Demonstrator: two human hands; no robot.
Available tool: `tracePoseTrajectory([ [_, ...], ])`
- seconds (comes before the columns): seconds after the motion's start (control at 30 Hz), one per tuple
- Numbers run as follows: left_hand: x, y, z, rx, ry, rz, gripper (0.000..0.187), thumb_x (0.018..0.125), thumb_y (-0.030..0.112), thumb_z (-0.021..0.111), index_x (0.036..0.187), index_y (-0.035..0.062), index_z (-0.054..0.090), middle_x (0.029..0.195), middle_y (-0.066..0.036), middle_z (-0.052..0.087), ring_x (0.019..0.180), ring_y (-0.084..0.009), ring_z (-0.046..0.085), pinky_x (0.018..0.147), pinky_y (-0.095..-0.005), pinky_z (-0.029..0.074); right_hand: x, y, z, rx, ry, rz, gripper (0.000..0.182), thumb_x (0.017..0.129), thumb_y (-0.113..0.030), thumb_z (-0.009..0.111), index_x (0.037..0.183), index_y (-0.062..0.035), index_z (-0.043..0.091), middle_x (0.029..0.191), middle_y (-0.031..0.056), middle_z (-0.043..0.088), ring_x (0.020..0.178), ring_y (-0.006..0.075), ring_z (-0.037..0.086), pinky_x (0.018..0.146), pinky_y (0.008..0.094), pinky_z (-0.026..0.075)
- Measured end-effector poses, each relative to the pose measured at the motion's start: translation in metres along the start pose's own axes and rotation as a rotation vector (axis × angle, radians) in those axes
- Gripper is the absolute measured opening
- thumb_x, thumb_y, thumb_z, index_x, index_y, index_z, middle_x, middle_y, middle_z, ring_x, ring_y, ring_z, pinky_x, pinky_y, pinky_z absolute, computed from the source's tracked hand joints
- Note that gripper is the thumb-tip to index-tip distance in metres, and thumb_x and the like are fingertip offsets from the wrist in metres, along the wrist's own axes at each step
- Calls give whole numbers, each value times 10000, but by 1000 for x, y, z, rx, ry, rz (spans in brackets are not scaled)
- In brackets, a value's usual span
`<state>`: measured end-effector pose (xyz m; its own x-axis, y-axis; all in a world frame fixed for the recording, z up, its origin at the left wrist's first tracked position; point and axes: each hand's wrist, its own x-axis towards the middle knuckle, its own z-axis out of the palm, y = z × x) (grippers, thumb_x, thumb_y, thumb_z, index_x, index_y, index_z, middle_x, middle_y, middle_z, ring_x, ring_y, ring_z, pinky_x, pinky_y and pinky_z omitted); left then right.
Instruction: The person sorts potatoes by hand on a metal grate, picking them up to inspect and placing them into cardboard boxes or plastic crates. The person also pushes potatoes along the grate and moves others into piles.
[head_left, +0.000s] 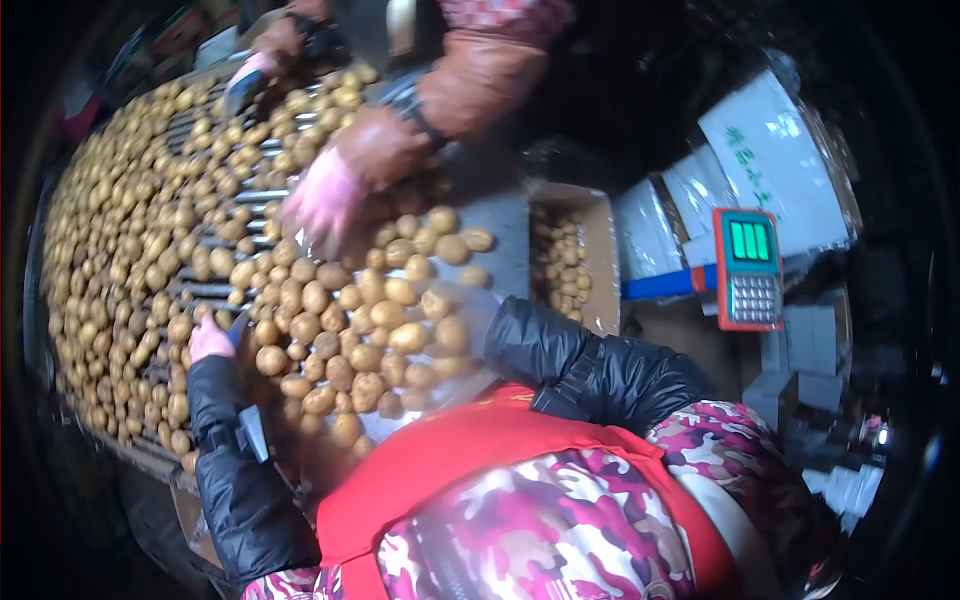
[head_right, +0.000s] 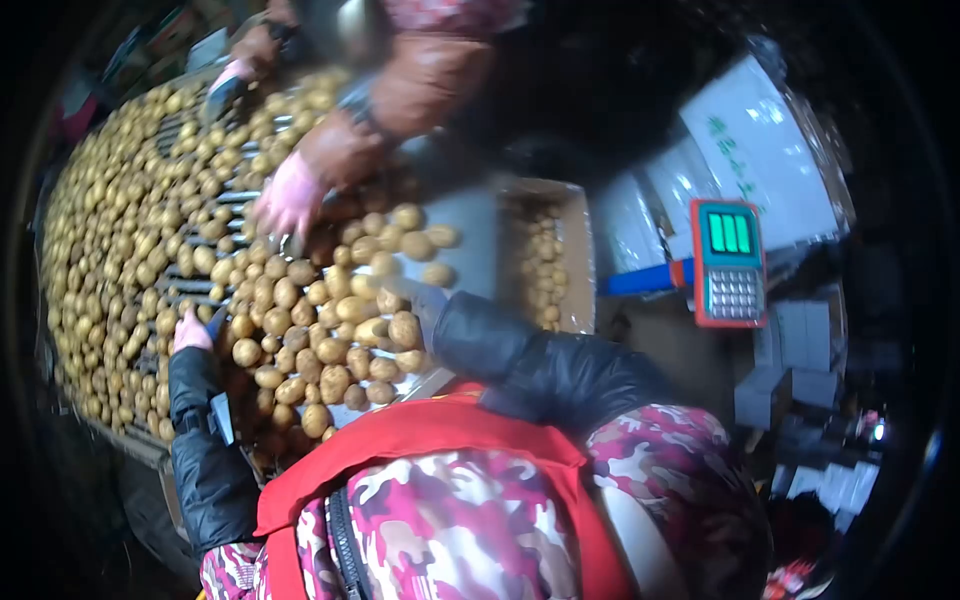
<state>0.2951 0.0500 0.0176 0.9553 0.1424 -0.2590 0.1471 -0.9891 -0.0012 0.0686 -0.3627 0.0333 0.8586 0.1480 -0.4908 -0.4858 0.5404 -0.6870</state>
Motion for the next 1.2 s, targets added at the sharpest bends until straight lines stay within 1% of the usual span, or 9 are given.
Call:
tracePoseTrajectory([
  [0.2, 61, -72, 62, -234, 23, -44, 883, 867, 533, 777, 1482, -38, 502, 1450, -292, 577, 1370, -408, 543, 1140, -443, 431, -68, 2, -92, 270, 177, -21, 344, 1044, -222, 574, 1355, -85, 628, 1208, 122, 688, 969, 207, 683, 858, 327, 574],
  [0.27, 61, -70, 67, -525, 11, -18, 852, 866, 433, 820, 1483, -58, 496, 1454, -254, 596, 1358, -359, 565, 1138, -408, 429, -94, 4, -132, -400, 374, -473, 439, 956, -186, 668, 1371, -71, 582, 1269, 139, 648, 1053, 267, 678, 944, 393, 566],
  [0.47, 47, -91, 70, -652, 167, 141, 716, 923, 415, 786, 1444, -16, 552, 1339, -214, 662, 1229, -290, 636, 1063, -380, 488, -99, -52, -174, -16, 952, -409, 371, 970, -277, 684, 1288, -96, 628, 1178, 97, 680, 1030, 230, 696, 847, 362, 581],
  [0.53, 24, -84, 73, -1424, 34, 34, 604, 1026, 275, 701, 1517, 6, 473, 1369, -185, 628, 1231, -260, 631, 1071, -396, 503, -85, -32, -191, 294, 837, -482, 376, 967, -281, 694, 1290, -102, 624, 1167, 95, 679, 1003, 241, 702, 816, 353, 586],
  [0.6, 15, -100, 72, -1072, 140, 64, 493, 1087, 210, 573, 1529, 25, 456, 1398, -175, 602, 1281, -257, 596, 1068, -421, 506, -67, -18, -185, 376, 751, -396, 387, 962, -282, 707, 1296, -109, 618, 1154, 99, 678, 991, 256, 705, 794, 357, 593],
  [0.8, -114, -37, 84, -2024, -235, 26, 544, 1029, 418, 635, 1454, 90, 545, 1345, -148, 631, 1229, -287, 620, 1049, -489, 531, 13, 21, -127, 273, 343, -118, 477, 940, -221, 752, 1374, -135, 573, 1121, 79, 667, 1022, 263, 698, 778, 386, 592],
  [1.0, -220, 58, 56, -1038, 319, 776, 838, 909, 92, 740, 1597, 56, 263, 1370, -150, 612, 1294, -271, 595, 1104, -459, 492, 36, -28, -38, 184, 14, -276, 438, 973, -188, 712, 1380, -91, 582, 1163, 75, 684, 1016, 215, 687, 847, 380, 566],
  [1.13, -243, 56, 46, -2205, -607, 128, 606, 1011, 347, 643, 1513, 75, 441, 1349, -108, 609, 1225, -240, 607, 1013, -428, 535, 62, -57, -42, -261, -3, -576, 323, 1003, -146, 662, 1315, -71, 634, 1169, 84, 697, 1006, 216, 694, 884, 370, 576],
  [1.2, -257, 56, 37, -2088, -567, 182, 534, 1023, 457, 621, 1432, 117, 565, 1364, -72, 601, 1232, -211, 588, 974, -417, 544, 77, -92, -39, -440, -64, -712, 275, 1018, -126, 636, 1283, -60, 660, 1173, 88, 704, 1001, 217, 697, 902, 365, 582],
])
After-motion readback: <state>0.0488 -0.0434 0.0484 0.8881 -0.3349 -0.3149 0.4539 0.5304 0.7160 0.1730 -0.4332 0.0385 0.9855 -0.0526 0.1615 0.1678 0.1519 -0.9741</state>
